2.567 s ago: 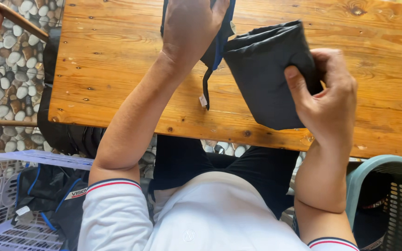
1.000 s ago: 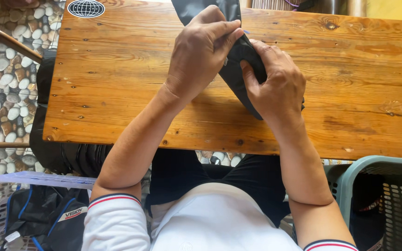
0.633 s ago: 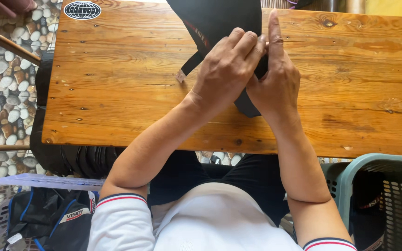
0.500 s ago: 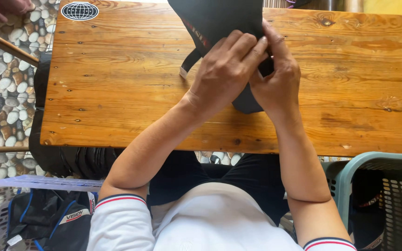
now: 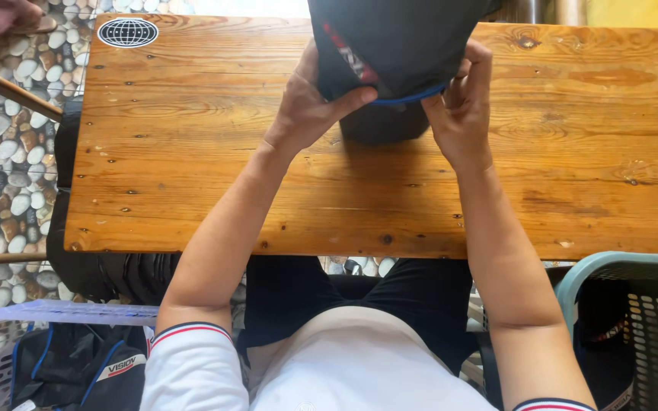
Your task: The person folds a black plastic bag on a wooden table, then places it into a small black pouch with a blue zipper. They zip the pouch closed and place it into a green plastic basket. Finally, they pick up a larger black bag from the floor and place it on the table.
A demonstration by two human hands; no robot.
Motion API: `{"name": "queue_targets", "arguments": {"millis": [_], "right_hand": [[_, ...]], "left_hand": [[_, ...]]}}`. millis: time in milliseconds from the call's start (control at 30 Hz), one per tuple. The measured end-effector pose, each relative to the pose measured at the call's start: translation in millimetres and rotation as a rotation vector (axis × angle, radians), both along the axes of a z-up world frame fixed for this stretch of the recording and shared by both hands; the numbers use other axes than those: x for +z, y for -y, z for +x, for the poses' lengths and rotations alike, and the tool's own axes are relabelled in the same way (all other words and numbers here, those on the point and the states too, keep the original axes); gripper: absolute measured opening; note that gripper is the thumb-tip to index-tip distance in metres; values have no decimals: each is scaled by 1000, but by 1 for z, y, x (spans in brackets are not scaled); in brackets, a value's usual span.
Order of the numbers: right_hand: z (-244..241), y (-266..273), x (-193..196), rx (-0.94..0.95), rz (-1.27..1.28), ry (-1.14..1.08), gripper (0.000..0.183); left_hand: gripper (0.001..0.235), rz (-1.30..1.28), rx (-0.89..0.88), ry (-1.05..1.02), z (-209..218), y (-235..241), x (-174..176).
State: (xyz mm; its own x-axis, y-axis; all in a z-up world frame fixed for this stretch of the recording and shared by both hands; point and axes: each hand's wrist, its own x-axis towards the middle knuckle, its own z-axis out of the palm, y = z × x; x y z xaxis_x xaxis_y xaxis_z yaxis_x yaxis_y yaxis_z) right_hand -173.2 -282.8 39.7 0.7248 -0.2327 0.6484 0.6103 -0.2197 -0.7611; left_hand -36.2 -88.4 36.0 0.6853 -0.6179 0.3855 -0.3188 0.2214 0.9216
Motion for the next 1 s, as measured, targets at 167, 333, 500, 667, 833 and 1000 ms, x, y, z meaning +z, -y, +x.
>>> {"name": "queue_targets", "arguments": {"millis": [167,333,500,667,833,1000], "right_hand": [[-12,27,-4,188,89,-265,55],[-18,34,6,71,-143,-311,50],[-19,38,-4,1,-216,-492,50],[-15,38,-4,-22,-399,-675,66],[-15,34,4,32,-273,-663,63],[-4,51,-27,-39,-321,-572,28]], "left_hand": [[79,115,44,14,2,0,-9],[75,129,-4,115,9,2,-22],[68,228,-76,51,5,-5,-21],[69,432,-133,198,17,-11,-47],[96,392,-204,236,13,-14,-9],[96,199,-192,120,15,3,-44]]}}
